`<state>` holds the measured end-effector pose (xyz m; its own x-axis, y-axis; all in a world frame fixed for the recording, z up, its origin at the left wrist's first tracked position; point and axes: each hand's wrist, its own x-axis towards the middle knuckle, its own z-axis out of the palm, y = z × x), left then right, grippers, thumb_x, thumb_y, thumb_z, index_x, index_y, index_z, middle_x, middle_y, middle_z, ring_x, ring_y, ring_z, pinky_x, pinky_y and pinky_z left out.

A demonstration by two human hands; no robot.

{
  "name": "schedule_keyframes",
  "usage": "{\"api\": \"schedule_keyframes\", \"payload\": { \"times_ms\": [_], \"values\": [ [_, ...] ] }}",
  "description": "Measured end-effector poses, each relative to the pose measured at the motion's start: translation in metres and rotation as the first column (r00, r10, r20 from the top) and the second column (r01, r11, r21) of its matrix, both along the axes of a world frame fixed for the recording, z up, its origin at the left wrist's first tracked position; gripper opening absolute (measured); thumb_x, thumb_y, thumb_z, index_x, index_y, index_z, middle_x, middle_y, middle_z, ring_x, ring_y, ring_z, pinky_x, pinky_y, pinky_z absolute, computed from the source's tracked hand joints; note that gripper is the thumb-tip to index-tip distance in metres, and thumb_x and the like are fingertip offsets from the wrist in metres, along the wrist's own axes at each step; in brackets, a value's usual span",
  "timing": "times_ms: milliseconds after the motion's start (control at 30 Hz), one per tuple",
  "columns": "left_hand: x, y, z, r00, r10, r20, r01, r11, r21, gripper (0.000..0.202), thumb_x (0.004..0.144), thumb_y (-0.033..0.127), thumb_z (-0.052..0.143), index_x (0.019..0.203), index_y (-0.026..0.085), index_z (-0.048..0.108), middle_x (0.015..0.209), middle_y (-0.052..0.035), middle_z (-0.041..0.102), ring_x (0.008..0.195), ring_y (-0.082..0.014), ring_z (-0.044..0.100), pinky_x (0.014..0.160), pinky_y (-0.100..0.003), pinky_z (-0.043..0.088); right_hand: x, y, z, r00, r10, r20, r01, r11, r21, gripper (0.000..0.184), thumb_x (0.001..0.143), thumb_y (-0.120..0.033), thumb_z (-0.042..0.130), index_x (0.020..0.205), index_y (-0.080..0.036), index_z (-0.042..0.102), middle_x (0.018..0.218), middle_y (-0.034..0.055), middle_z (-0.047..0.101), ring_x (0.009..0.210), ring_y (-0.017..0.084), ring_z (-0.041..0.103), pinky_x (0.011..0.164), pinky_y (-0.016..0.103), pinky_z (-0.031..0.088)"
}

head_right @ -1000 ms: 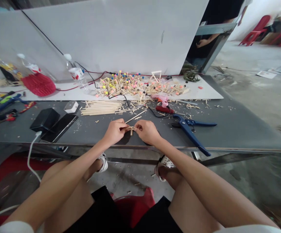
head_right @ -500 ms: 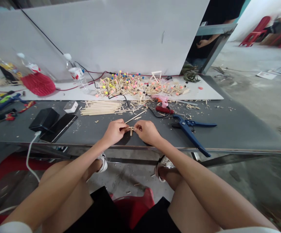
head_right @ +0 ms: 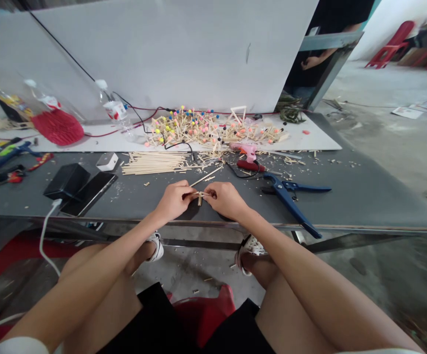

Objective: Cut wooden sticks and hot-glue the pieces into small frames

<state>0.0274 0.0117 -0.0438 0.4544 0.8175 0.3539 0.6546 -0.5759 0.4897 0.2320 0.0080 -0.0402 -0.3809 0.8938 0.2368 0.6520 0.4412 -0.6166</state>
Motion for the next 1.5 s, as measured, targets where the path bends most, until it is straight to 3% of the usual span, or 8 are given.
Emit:
{"api": "schedule_keyframes", "payload": {
  "times_ms": [467,833,1033,1133,1267,1367,1500],
  "values": [
    [0.000,0.001,-0.002,0.999,-0.017,0.030,0.017,1.000,-0.013,0.020,0.091,0.021,0.060,0.080,0.015,0.076,0.070,-0.0020,0.053,0.060,-0.0119,0.050,0.059,-0.026,0.035,0.008,-0.001,0.005,0.999,0.022,0.030,-0.022,0.999,0.027,0.014,0.076,-0.014,0.065,0.086,-0.018,0.074,0.074,0.0023,0.071,0.065,0.015,0.061,0.062,0.025,0.042],
    [-0.010,0.001,0.013,0.998,-0.052,-0.022,0.051,0.999,-0.017,0.021,0.090,0.020,0.058,0.078,0.015,0.075,0.070,-0.0038,0.059,0.062,-0.0129,0.053,0.061,-0.027,0.038,0.007,-0.002,0.006,1.000,0.013,-0.007,-0.013,0.999,-0.032,0.009,0.080,-0.017,0.065,0.084,-0.017,0.073,0.073,0.0016,0.071,0.065,0.014,0.062,0.062,0.024,0.044],
    [-0.019,0.001,0.020,0.994,0.058,-0.090,-0.056,0.998,0.030,0.029,0.091,0.025,0.056,0.069,0.016,0.072,0.087,-0.0070,0.065,0.066,-0.0139,0.057,0.064,-0.029,0.043,0.005,-0.002,0.006,1.000,0.004,0.011,-0.004,1.000,-0.025,0.008,0.082,-0.020,0.065,0.084,-0.018,0.072,0.074,0.0010,0.070,0.066,0.013,0.061,0.062,0.024,0.042],
    [-0.019,-0.001,0.020,0.990,0.097,-0.106,-0.089,0.993,0.079,0.021,0.090,0.027,0.058,0.084,0.018,0.075,0.099,-0.0082,0.066,0.080,-0.0183,0.061,0.072,-0.032,0.048,0.003,-0.003,0.006,1.000,0.001,0.013,-0.001,1.000,-0.015,0.006,0.081,-0.019,0.066,0.083,-0.018,0.072,0.074,0.0008,0.069,0.066,0.013,0.061,0.062,0.023,0.041],
    [-0.014,-0.005,0.020,0.990,-0.012,-0.141,0.019,0.999,0.050,0.029,0.083,0.041,0.070,0.100,0.018,0.075,0.102,-0.0090,0.064,0.098,-0.0242,0.058,0.084,-0.037,0.049,0.001,-0.004,0.006,1.000,-0.001,0.008,0.000,1.000,0.006,0.004,0.081,-0.019,0.067,0.082,-0.018,0.071,0.072,0.0008,0.068,0.064,0.013,0.059,0.061,0.024,0.040],
    [-0.010,-0.007,0.019,0.982,-0.052,-0.182,0.058,0.998,0.026,0.039,0.078,0.051,0.074,0.099,0.018,0.077,0.099,-0.0098,0.063,0.097,-0.0254,0.056,0.087,-0.040,0.049,0.001,-0.004,0.005,1.000,-0.003,-0.003,0.003,1.000,0.005,0.004,0.081,-0.019,0.067,0.082,-0.018,0.071,0.071,0.0003,0.067,0.064,0.013,0.058,0.061,0.024,0.040],
    [-0.008,-0.008,0.015,0.980,-0.054,-0.192,0.060,0.998,0.024,0.037,0.080,0.050,0.072,0.100,0.020,0.077,0.096,-0.0092,0.062,0.095,-0.0245,0.054,0.086,-0.040,0.048,0.001,-0.003,0.003,1.000,-0.004,-0.003,0.004,1.000,0.021,0.003,0.081,-0.019,0.067,0.081,-0.018,0.070,0.072,0.0007,0.066,0.064,0.013,0.057,0.061,0.025,0.039]
  ]
}}
